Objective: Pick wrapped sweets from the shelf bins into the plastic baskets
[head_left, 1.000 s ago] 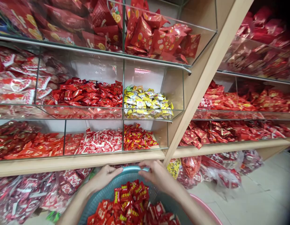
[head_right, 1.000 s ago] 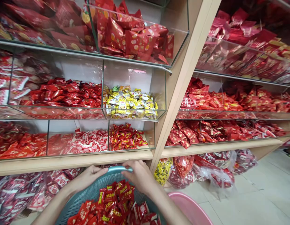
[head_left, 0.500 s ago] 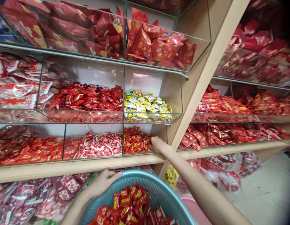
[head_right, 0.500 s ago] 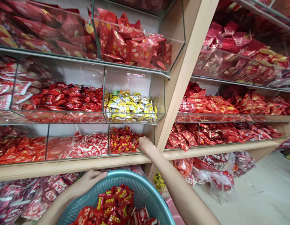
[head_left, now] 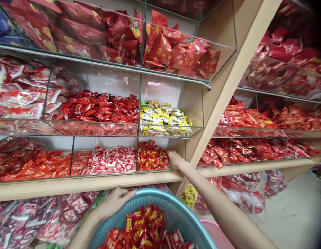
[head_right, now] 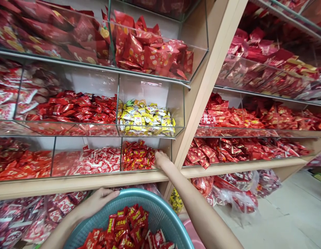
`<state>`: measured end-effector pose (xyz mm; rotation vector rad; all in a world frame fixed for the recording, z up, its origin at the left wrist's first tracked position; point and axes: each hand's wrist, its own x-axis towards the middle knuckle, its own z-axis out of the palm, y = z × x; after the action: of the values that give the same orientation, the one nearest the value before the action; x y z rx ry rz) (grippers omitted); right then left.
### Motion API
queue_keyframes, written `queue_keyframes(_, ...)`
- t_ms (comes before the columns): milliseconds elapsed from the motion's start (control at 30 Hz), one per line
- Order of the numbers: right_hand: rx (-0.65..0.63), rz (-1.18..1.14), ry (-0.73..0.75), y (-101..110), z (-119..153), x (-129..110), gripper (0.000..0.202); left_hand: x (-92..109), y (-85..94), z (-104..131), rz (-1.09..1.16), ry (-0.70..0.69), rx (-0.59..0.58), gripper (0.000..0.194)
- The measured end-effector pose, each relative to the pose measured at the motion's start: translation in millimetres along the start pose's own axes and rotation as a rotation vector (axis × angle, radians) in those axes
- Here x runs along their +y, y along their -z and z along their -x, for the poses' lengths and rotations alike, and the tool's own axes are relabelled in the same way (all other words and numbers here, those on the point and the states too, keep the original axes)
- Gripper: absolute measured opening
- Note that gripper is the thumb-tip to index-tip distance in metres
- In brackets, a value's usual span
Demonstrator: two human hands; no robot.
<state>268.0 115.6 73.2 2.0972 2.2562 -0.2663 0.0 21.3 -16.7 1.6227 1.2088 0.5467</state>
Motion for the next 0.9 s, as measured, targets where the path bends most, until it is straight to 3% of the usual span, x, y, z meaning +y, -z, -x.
queue_keyframes(167, 0.030, -0.047, -0.019, -4, 0, 1, 0.023, -1, 0.0, -1, 0.009, -0.017, -0.010, 0.053)
queue_keyframes(300, 0.129, -0.118, 0.022, 3, 7, 3, 0.018, -3, -0.2, -1, 0.013, -0.004, -0.004, 0.052)
queue_keyframes(467, 0.283, -0.251, 0.111, 21, 32, 10, 0.014, -4, -0.2, -2, 0.012, -0.005, -0.012, 0.053)
queue_keyframes(533, 0.276, -0.448, 0.189, 22, 48, 11, 0.014, -4, -0.4, -2, 0.009, -0.004, -0.015, 0.053)
queue_keyframes(600, 0.174, -0.789, 0.260, 17, 65, 9, 0.021, -3, -0.4, -2, -0.003, -0.008, -0.014, 0.054)
queue_keyframes(700, -0.087, -1.221, 0.291, 5, 89, 3, 0.029, -2, -0.4, -2, -0.024, -0.013, 0.000, 0.054)
queue_keyframes(900, -0.407, -1.549, 0.290, -13, 117, -6, 0.028, -1, -0.6, -2, -0.042, -0.022, 0.014, 0.054)
